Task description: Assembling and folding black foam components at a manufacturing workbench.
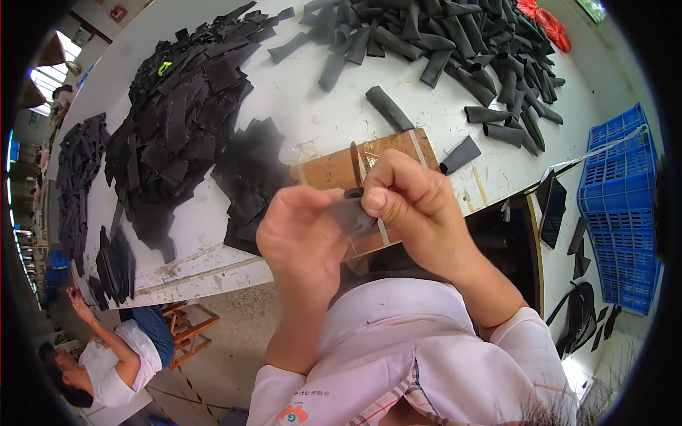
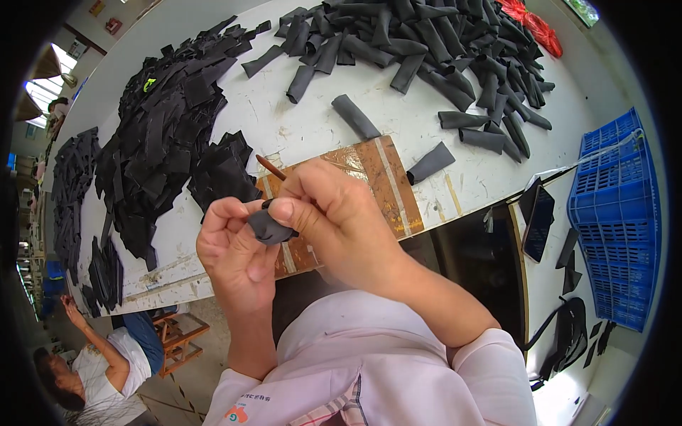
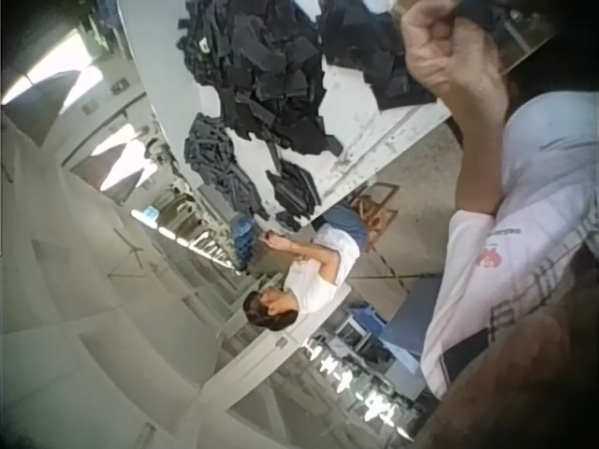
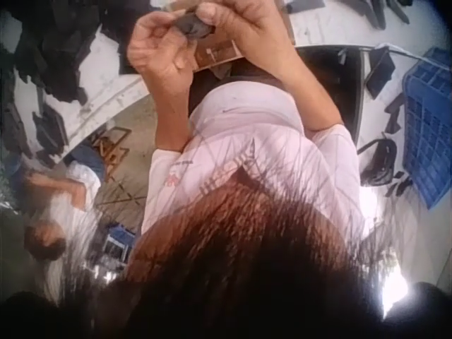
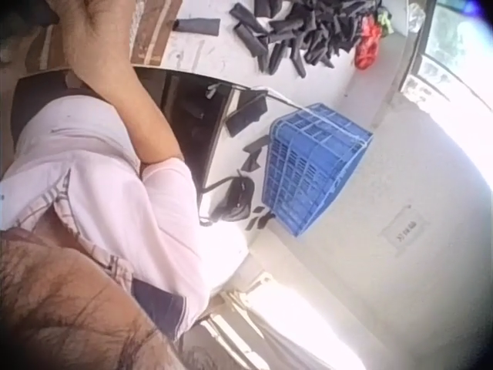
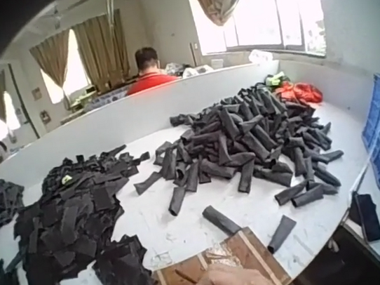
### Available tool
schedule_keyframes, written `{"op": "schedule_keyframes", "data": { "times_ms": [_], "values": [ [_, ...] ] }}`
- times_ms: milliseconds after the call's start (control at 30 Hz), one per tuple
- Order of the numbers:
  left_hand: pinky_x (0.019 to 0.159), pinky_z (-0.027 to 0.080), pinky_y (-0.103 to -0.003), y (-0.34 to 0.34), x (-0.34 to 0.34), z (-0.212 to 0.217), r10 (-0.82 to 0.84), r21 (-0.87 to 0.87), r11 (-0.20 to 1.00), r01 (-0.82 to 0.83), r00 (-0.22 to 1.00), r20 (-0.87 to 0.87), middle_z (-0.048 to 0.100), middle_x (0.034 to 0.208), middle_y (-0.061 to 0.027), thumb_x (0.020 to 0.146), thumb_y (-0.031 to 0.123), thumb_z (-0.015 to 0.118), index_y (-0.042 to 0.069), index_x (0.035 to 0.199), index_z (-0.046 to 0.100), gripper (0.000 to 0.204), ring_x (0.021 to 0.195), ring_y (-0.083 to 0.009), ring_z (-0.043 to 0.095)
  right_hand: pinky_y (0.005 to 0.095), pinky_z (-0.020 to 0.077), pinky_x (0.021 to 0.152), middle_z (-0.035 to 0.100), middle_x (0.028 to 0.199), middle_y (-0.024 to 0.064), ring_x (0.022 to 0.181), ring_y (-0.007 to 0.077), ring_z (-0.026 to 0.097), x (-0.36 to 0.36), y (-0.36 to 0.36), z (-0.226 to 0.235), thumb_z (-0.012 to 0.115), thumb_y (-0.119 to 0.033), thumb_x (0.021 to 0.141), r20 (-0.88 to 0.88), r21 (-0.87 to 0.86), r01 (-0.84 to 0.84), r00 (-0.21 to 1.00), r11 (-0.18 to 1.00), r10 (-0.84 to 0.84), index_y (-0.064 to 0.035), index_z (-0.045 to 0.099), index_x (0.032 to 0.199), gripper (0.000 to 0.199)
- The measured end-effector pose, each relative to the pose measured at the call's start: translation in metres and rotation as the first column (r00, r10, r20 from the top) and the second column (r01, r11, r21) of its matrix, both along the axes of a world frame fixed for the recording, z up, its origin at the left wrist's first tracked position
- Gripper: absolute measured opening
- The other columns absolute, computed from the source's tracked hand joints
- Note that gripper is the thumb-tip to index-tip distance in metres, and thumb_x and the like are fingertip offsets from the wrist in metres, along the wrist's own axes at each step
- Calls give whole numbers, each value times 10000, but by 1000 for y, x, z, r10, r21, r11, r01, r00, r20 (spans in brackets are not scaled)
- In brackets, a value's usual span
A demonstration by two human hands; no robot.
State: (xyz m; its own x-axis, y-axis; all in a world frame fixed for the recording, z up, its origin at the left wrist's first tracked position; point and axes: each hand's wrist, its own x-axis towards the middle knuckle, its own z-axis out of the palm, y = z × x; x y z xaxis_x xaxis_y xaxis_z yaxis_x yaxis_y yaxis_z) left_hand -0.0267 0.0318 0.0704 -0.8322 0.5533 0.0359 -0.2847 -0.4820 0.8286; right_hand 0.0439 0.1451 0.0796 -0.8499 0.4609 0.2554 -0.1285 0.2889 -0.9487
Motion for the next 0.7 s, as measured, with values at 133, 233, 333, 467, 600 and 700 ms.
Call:
{"op": "schedule_keyframes", "data": {
  "times_ms": [133, 233, 333, 467, 600, 700],
  "values": [
    [418, 339, -187, 0, -25, 29, -593, 528, 738, 420, 776, 213, 538, 895, -185, 735, -106, 467, -14, 999, 416, 284, 503, -83, 462, 187, 288, 526, 423, 640, -43, 592, 46, 353, -8, 9, 46, 550, -246, 841, -72, -338, -221, 975, 915, 208, -37, 479, 686, 270],
    [492, 413, -192, 12, -29, 35, -746, 678, 527, 512, 661, 81, 525, 885, -145, 749, -55, 477, -19, 1065, 415, 323, 648, -127, 522, 184, 274, 504, 418, 631, -44, 578, 43, 345, -15, 12, 61, 561, -253, 834, -129, -362, -289, 957, 886, 260, -39, 484, 679, 275],
    [382, 324, -170, 17, -36, 24, -785, 803, 455, 386, 599, 157, 534, 855, -143, 858, 77, 424, -56, 1251, 308, 430, 567, -76, 482, 176, 266, 473, 407, 620, -47, 558, 37, 343, -23, 25, 54, 563, -257, 833, -32, -423, -255, 963, 869, 267, -46, 496, 673, 273],
    [321, 227, -143, 26, -56, -12, -832, 803, 507, 314, 420, 362, 556, 880, -150, 872, 68, 382, -39, 1233, 359, 377, 356, -22, 290, 158, 293, 452, 409, 590, -43, 517, 35, 357, -33, 47, -5, 557, -268, 840, 93, -702, -187, 933, 688, 349, -69, 508, 669, 267],
    [271, 215, -164, 18, -48, -53, -518, 469, 851, 237, 524, 676, 578, 866, -153, 838, 20, 414, -101, 1141, 382, 328, 307, -11, 280, 185, 286, 462, 430, 604, -20, 517, 50, 347, -28, 43, -40, 565, -286, 834, 25, -751, -217, 935, 623, 355, -24, 517, 694, 301],
    [298, 242, -152, 19, -39, -35, -567, 525, 807, 271, 605, 559, 583, 839, -164, 813, 23, 477, -96, 1148, 370, 372, 331, -13, 314, 187, 292, 465, 432, 599, -25, 519, 51, 351, -31, 49, -37, 561, -284, 837, 30, -683, -301, 899, 666, 437, -30, 515, 695, 294]
  ]
}}
